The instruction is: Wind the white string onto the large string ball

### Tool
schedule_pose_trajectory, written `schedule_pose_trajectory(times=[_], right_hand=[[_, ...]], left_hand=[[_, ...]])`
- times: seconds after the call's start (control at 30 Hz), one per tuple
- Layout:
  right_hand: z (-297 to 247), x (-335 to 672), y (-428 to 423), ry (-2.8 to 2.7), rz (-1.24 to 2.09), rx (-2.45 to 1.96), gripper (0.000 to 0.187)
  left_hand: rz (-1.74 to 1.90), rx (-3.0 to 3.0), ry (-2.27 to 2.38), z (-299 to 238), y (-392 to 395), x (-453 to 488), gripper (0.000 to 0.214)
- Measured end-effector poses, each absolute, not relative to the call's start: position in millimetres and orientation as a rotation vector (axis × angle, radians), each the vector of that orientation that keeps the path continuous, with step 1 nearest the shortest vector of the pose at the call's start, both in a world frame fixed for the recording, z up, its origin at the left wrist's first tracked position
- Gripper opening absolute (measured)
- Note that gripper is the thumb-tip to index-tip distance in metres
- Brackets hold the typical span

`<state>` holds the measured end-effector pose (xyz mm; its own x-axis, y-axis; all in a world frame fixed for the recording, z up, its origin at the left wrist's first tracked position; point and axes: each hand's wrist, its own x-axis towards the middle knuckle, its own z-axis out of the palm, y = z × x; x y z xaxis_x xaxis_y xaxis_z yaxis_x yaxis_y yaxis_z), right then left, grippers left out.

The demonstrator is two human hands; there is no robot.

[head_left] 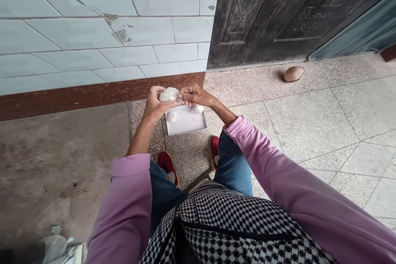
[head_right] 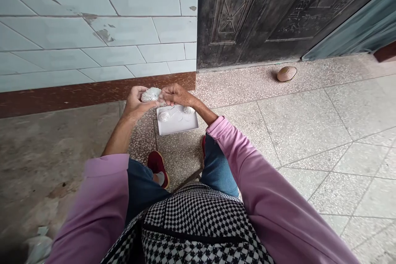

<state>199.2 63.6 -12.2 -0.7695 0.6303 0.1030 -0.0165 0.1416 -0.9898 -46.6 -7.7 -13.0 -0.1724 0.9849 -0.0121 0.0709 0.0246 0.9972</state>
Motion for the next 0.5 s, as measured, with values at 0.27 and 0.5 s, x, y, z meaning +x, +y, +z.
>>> schedule_pose_trajectory(times=[0.27, 0.5], right_hand=[[-15, 205, 83, -1.769, 1.433, -0.710, 0.066], [-7, 206, 77, -1.533, 1.652, -0.813, 0.058]], left_hand=[[0.904, 1.063, 1.030, 16, -27, -46, 0.076], [1.229, 0.829, 0.772, 30, -33, -46, 0.075]])
